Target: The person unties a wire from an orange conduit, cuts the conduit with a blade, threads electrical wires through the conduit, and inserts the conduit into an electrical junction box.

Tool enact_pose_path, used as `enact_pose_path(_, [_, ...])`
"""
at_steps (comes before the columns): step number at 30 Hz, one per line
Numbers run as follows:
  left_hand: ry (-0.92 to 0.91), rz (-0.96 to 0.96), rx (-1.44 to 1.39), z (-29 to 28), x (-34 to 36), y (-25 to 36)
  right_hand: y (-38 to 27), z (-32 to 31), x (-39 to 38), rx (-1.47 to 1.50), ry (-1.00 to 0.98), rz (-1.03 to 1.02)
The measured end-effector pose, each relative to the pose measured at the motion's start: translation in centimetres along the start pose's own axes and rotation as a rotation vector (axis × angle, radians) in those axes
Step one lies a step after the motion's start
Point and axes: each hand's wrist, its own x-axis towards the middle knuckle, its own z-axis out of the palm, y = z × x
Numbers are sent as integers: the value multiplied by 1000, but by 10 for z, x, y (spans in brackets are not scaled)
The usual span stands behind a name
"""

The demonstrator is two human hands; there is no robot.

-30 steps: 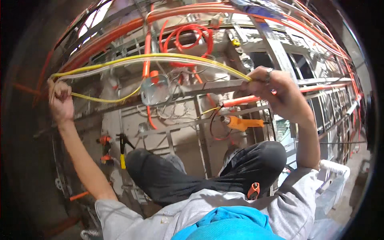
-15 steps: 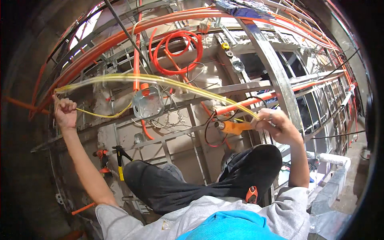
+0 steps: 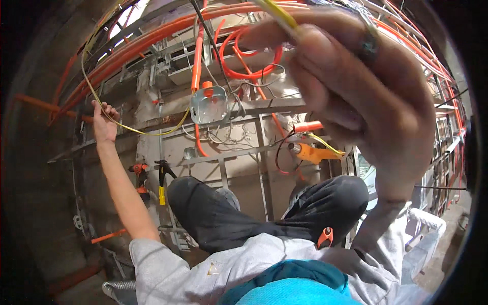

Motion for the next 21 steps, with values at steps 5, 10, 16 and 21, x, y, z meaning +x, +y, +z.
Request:
enact_pose_path(5, [21, 106, 133, -21, 1, 11, 7, 4, 29, -110, -161, -91])
enact_pose_path(10, [405, 432, 532, 15, -39, 13, 26, 16, 55, -135, -278, -127])
enact_pose_path(16, [72, 1008, 848, 167, -159, 24, 33, 24, 67, -161, -334, -136])
enact_pose_path(21, [-590, 548, 868, 246, -200, 5, 37, 28, 73, -192, -361, -148])
